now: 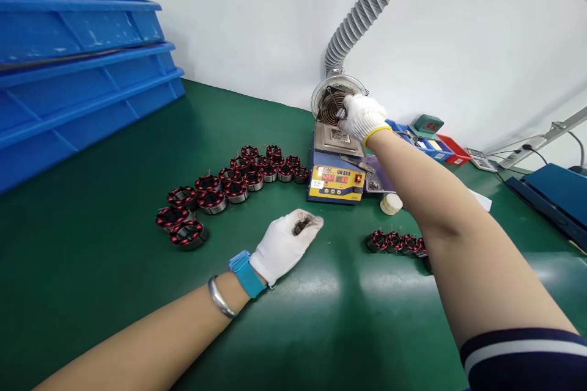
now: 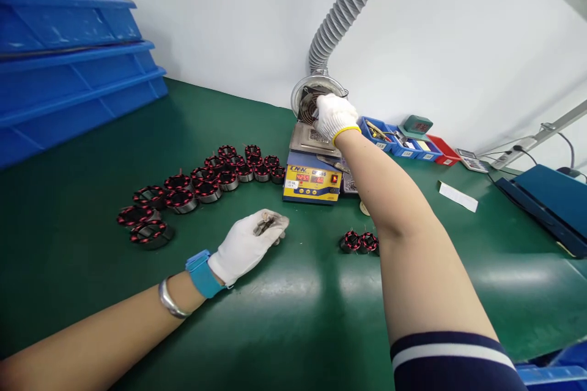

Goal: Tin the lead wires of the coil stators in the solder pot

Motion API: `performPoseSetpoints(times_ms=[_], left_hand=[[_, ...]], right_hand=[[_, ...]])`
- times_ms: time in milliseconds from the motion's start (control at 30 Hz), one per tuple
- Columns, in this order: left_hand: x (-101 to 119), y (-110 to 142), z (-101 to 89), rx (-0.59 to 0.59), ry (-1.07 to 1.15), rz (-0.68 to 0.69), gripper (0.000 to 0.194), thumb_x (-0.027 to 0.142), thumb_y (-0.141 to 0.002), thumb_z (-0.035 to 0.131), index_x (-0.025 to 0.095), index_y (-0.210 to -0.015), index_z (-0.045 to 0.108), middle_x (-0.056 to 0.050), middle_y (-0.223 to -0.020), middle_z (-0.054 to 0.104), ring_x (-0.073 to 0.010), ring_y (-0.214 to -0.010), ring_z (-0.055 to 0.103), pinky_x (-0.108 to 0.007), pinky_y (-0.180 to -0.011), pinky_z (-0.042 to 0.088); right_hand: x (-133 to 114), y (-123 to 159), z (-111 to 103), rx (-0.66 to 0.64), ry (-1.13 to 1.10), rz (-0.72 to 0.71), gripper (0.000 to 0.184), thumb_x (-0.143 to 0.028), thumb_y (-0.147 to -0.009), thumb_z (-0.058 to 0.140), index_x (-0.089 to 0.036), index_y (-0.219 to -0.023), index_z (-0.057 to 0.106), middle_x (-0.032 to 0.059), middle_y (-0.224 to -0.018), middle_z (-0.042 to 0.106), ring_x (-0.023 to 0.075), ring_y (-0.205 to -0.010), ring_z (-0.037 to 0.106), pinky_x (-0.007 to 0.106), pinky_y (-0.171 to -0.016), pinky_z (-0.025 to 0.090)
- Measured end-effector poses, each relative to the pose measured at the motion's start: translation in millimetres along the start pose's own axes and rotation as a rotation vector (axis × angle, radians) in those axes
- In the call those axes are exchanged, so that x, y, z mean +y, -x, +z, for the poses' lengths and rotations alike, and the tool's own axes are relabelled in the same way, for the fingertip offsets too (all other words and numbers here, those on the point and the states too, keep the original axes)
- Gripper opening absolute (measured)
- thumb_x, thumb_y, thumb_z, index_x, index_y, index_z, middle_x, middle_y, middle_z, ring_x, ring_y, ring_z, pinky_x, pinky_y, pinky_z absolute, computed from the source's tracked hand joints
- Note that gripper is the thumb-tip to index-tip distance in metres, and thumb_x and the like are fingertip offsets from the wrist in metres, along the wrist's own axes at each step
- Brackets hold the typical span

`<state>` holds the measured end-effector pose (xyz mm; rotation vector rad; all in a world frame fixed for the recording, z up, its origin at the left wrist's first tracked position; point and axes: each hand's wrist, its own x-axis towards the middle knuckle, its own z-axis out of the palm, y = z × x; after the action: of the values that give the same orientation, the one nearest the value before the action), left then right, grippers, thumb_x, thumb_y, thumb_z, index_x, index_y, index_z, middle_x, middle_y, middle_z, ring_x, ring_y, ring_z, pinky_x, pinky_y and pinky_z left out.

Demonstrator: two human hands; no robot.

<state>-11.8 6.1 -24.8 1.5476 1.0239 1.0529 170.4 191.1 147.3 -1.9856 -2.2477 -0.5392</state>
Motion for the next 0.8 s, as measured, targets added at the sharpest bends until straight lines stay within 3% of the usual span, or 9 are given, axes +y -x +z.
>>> performPoseSetpoints(times_ms=[133,467,667,800], left_hand=[[4,0,-0.1,-0.021,-0.047,-0.005,0.028,0.043,-0.083,0.056,0.017,-0.087,0.064,-0.005,-0.076,0.069,-0.0159,-0.069,0.063,-0.028,-0.064,0.05],[-1,-1,3.5,0.029,0.039,-0.033,0.035,0.042,-0.079,0.062,0.016,-0.102,0.064,-0.008,-0.094,0.071,-0.0186,-0.084,0.067,-0.032,-0.08,0.053],[10,-2,4.8,0.126,0.094,-0.064,0.054,0.043,-0.077,0.066,0.014,-0.122,0.057,0.0,-0.076,0.062,-0.0123,-0.068,0.06,-0.025,-0.067,0.051],[13,-6,5.3,0.157,0.182,-0.064,0.065,0.038,-0.075,0.07,0.013,-0.131,0.05,-0.004,-0.088,0.065,-0.011,-0.071,0.061,-0.024,-0.068,0.052]], right_hand=[[-8,1,0,-0.029,0.148,0.013,0.042,-0.028,-0.074,0.071,-0.012,-0.112,0.064,0.0166,-0.11,0.063,0.0359,-0.099,0.063,0.047,-0.08,0.054],[-14,2,1,-0.055,0.158,0.019,0.04,-0.025,-0.074,0.071,-0.013,-0.112,0.064,0.0175,-0.112,0.062,0.038,-0.1,0.062,0.05,-0.08,0.053],[-6,6,-18,0.003,0.011,0.05,0.041,-0.038,-0.081,0.058,-0.012,-0.112,0.062,0.0126,-0.11,0.061,0.0271,-0.103,0.059,0.041,-0.085,0.047],[-16,29,-30,0.001,-0.2,0.083,0.034,-0.044,-0.078,0.061,-0.018,-0.099,0.068,0.0067,-0.096,0.066,0.0257,-0.094,0.062,0.041,-0.082,0.05]])
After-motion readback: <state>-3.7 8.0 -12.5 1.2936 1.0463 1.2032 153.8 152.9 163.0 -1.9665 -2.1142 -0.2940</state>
